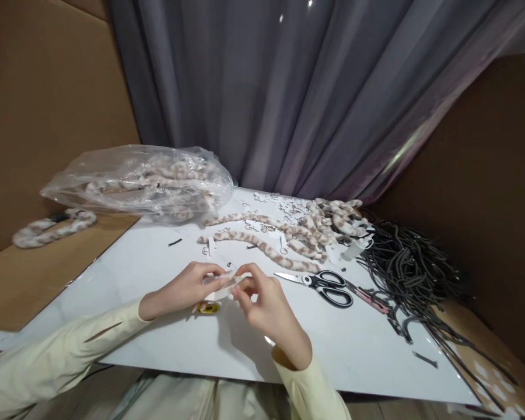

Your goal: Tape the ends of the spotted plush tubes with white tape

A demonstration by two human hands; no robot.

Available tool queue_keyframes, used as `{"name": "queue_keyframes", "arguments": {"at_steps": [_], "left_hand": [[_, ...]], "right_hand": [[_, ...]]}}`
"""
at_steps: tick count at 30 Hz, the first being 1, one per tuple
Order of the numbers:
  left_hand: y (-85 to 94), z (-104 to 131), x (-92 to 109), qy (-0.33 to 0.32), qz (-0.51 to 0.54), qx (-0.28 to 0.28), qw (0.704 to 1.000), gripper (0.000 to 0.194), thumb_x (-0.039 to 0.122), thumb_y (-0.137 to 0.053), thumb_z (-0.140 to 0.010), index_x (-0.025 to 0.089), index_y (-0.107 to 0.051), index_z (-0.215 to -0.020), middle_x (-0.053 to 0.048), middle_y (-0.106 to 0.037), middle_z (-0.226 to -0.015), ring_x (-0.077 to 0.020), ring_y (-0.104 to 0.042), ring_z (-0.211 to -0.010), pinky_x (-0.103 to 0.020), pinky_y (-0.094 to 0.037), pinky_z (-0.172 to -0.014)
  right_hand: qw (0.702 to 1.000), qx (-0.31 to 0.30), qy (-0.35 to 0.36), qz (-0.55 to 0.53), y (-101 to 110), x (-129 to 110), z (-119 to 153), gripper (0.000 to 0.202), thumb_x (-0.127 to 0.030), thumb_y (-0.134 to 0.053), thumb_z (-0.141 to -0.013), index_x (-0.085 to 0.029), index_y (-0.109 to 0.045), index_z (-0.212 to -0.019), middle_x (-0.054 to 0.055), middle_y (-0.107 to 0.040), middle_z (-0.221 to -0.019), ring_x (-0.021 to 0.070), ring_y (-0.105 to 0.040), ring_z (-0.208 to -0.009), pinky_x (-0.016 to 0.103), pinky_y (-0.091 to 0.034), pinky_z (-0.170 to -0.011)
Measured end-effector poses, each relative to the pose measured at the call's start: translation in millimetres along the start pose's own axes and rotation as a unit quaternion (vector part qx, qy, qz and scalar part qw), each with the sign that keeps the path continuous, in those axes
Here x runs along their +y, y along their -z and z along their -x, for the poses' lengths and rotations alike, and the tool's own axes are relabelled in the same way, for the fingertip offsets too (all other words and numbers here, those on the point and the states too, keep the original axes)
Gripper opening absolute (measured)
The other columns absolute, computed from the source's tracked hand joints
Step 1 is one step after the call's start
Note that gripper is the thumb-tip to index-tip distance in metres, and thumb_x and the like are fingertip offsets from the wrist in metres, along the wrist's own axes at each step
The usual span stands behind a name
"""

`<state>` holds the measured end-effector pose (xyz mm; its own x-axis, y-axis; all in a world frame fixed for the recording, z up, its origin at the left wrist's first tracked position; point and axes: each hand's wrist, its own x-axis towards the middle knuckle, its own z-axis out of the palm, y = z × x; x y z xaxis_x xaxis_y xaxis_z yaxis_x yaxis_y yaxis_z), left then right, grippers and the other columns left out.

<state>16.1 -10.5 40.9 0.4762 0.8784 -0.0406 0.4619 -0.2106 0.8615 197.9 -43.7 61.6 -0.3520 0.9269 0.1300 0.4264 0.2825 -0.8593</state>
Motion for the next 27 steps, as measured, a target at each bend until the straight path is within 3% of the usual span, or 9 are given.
{"name": "queue_keyframes", "arguments": {"at_steps": [3, 8, 13, 17, 21, 27], "left_hand": [[0.9, -1.2, 1.3, 0.048, 0.023, -0.008, 0.999, 0.032, 0.042, -0.041, -0.085, 0.015, -0.057, -0.077, 0.004, -0.050, -0.054, -0.0098, -0.045, -0.038, -0.021, -0.032, -0.040], [-0.7, -1.9, 6.1, -0.045, -0.092, 0.052, 0.993, 0.028, 0.033, -0.041, -0.086, 0.016, -0.053, -0.067, 0.000, -0.055, -0.065, -0.0135, -0.052, -0.061, -0.022, -0.035, -0.056], [-1.5, -3.8, 4.1, -0.060, -0.102, 0.045, 0.992, 0.024, 0.028, -0.040, -0.087, 0.016, -0.057, -0.076, -0.003, -0.060, -0.076, -0.0155, -0.055, -0.071, -0.023, -0.037, -0.063], [1.2, -5.4, -0.9, -0.080, -0.105, 0.054, 0.990, 0.020, 0.027, -0.042, -0.087, 0.016, -0.057, -0.080, -0.004, -0.062, -0.080, -0.0165, -0.057, -0.077, -0.024, -0.039, -0.068], [4.2, -7.0, -0.6, -0.113, -0.148, 0.072, 0.980, 0.021, 0.023, -0.041, -0.087, 0.017, -0.050, -0.069, -0.001, -0.056, -0.069, -0.0147, -0.053, -0.067, -0.024, -0.037, -0.061], [8.1, -8.3, 13.4, -0.180, -0.172, 0.056, 0.967, 0.019, 0.016, -0.039, -0.085, 0.017, -0.047, -0.067, 0.001, -0.051, -0.067, -0.0116, -0.046, -0.061, -0.023, -0.035, -0.058]], "right_hand": [[0.996, -0.001, 0.004, 0.087, 9.8, 7.2, 1.4, 0.004, -0.018, -0.053, -0.081, -0.017, -0.057, -0.080, 0.003, -0.068, -0.066, 0.0137, -0.059, -0.057, 0.023, -0.043, -0.057], [0.996, 0.019, -0.007, 0.082, 17.1, 13.0, 4.0, 0.015, -0.017, -0.054, -0.079, -0.016, -0.065, -0.068, 0.002, -0.067, -0.062, 0.0131, -0.058, -0.055, 0.022, -0.041, -0.054], [0.996, 0.044, 0.003, 0.080, 24.6, 6.7, 2.2, 0.015, -0.016, -0.054, -0.080, -0.017, -0.067, -0.071, 0.003, -0.068, -0.064, 0.0137, -0.058, -0.055, 0.022, -0.041, -0.052], [0.985, 0.009, 0.068, 0.159, 30.2, -0.9, -3.6, 0.015, -0.010, -0.052, -0.081, -0.017, -0.064, -0.075, 0.004, -0.065, -0.072, 0.0147, -0.058, -0.066, 0.024, -0.041, -0.061], [0.963, -0.041, 0.131, 0.233, 36.3, -9.3, -11.1, 0.011, -0.010, -0.049, -0.085, -0.016, -0.056, -0.078, 0.005, -0.058, -0.079, 0.0141, -0.054, -0.071, 0.023, -0.040, -0.062], [0.898, -0.132, 0.178, 0.380, 48.3, -32.4, -18.6, 0.009, -0.013, -0.053, -0.085, -0.016, -0.054, -0.077, 0.004, -0.056, -0.080, 0.0141, -0.054, -0.071, 0.023, -0.037, -0.061]]}}
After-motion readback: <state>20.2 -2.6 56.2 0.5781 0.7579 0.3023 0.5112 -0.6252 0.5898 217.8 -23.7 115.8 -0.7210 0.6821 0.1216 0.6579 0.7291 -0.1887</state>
